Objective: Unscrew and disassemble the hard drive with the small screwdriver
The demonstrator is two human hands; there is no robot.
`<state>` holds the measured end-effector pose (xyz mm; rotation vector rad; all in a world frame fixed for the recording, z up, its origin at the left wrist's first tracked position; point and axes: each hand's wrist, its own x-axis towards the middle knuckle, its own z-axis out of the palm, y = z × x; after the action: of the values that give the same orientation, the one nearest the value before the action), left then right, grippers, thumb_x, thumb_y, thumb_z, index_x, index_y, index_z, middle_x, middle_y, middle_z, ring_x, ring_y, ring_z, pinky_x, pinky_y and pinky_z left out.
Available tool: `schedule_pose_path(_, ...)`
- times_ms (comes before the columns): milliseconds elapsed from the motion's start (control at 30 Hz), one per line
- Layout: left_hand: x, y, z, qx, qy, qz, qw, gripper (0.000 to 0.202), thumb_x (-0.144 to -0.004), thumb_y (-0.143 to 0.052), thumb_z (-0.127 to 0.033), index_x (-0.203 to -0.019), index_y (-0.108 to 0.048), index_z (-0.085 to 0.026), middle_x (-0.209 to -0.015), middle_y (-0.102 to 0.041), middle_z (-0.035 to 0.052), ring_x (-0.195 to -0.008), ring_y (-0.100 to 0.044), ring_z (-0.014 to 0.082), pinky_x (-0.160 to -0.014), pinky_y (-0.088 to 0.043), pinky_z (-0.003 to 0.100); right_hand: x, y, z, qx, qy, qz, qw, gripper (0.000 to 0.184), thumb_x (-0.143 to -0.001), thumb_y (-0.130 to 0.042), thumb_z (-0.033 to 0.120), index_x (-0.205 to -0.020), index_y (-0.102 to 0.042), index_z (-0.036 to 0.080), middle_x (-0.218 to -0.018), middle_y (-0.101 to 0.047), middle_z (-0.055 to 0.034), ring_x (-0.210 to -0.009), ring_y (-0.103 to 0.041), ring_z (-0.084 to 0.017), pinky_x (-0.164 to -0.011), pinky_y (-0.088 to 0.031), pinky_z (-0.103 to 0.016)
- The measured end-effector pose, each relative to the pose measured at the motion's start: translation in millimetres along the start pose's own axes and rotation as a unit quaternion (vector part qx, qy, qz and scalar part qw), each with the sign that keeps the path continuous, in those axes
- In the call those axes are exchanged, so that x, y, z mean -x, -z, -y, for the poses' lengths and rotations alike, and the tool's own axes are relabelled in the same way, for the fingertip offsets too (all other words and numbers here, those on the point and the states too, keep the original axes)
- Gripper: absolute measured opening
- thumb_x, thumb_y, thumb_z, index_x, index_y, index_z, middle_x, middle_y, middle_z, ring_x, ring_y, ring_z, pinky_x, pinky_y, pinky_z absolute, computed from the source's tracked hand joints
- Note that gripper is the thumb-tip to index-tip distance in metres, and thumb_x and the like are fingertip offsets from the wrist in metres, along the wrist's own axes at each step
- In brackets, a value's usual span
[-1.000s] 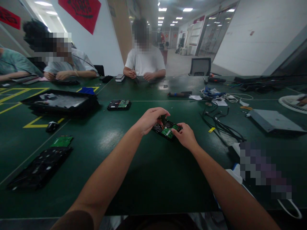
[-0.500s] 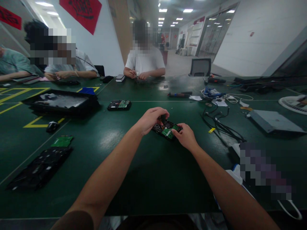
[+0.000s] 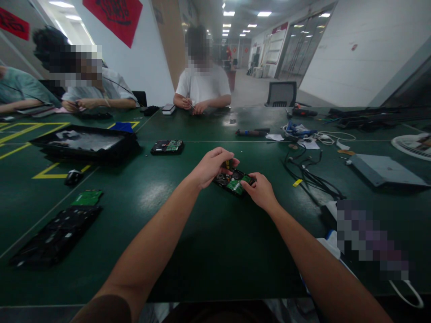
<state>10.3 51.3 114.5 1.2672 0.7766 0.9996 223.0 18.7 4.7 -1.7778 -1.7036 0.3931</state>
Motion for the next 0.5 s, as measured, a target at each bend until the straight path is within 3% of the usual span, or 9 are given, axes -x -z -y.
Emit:
schedule_pose_path(233, -2.8, 3.6, -1.8, -0.175, -0.085, -0.079, 0.978, 0.019, -0.088, -0.06, -0.03, -0.086, -0.075, -0.018, -0.09, -0.07, 0.0059, -0.08, -0.062, 0.0163, -0.059, -0.049, 0.023, -0.8, -2.9, -2.5, -0.003, 0.007, -0.004, 1.0, 0.046, -0.087, -0.067, 0.05, -0.119, -0.064, 0.017, -0.102, -0.067, -0.0098, -0.08, -0.065, -0.022, -0.073, -0.049, -0.035)
schedule_pose_path(333, -2.4, 1.8, -2.4, -0.151, -0.1, -0.082, 0.98, 0.011, -0.086, -0.062, -0.024, -0.093, -0.07, -0.019, -0.088, -0.069, 0.0045, -0.076, -0.062, 0.0149, -0.056, -0.049, 0.022, -0.5, -1.9, -1.7, -0.003, 0.006, -0.002, 1.0, 0.046, -0.088, -0.066, 0.051, -0.119, -0.064, 0.017, -0.103, -0.067, -0.0099, -0.08, -0.065, -0.022, -0.073, -0.049, -0.035)
schedule_pose_path(500, -2.4, -0.5, -0.9, -0.077, -0.113, -0.029, 0.99, 0.01, -0.089, -0.058, -0.022, -0.093, -0.067, -0.019, -0.094, -0.068, 0.0047, -0.085, -0.064, 0.016, -0.064, -0.055, 0.024, -0.4, -0.2, 0.8, 0.002, 0.004, -0.002, 1.0, 0.045, -0.088, -0.067, 0.049, -0.118, -0.064, 0.016, -0.102, -0.067, -0.01, -0.079, -0.065, -0.022, -0.074, -0.049, -0.035)
